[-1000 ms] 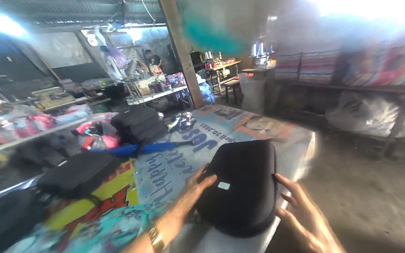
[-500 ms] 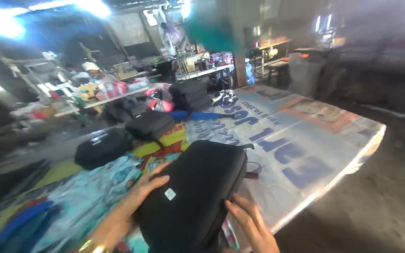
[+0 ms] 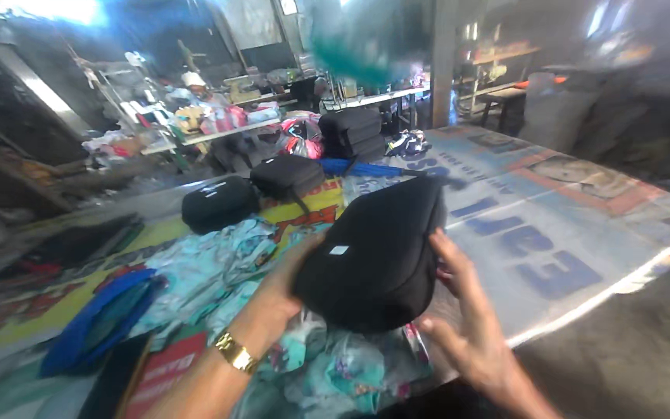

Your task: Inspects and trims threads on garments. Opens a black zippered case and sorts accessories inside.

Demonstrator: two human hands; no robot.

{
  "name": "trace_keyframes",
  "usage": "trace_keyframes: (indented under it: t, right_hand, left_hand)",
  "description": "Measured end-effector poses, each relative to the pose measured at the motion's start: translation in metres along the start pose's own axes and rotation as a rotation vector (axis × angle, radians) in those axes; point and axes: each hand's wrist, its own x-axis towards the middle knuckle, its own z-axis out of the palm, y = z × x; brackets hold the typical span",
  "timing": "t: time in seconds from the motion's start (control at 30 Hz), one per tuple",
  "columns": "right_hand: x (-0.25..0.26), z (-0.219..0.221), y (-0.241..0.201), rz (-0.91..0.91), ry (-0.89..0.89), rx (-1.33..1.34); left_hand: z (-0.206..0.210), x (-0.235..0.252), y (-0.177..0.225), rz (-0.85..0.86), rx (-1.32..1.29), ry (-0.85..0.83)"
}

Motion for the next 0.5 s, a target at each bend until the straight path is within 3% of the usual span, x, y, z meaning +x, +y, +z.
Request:
trace_keyframes:
  t: [0.17, 0.33, 0.5]
  right_hand:
    - [0.021, -0.027, 0.035, 0.174, 0.117, 0.231]
    - [0.022, -0.054, 0.065, 0.409, 0.275, 0.518]
    - [0.018, -0.080, 0.073, 0.356, 0.350, 0.655]
  left_hand:
    - [0.027, -0.017, -0.008, 0.051, 0.062, 0.097]
    - [0.035, -0.037, -0.029, 0.135, 0.290, -0.068]
    - [0.048, -0.062, -0.071, 0.387, 0.584, -0.278]
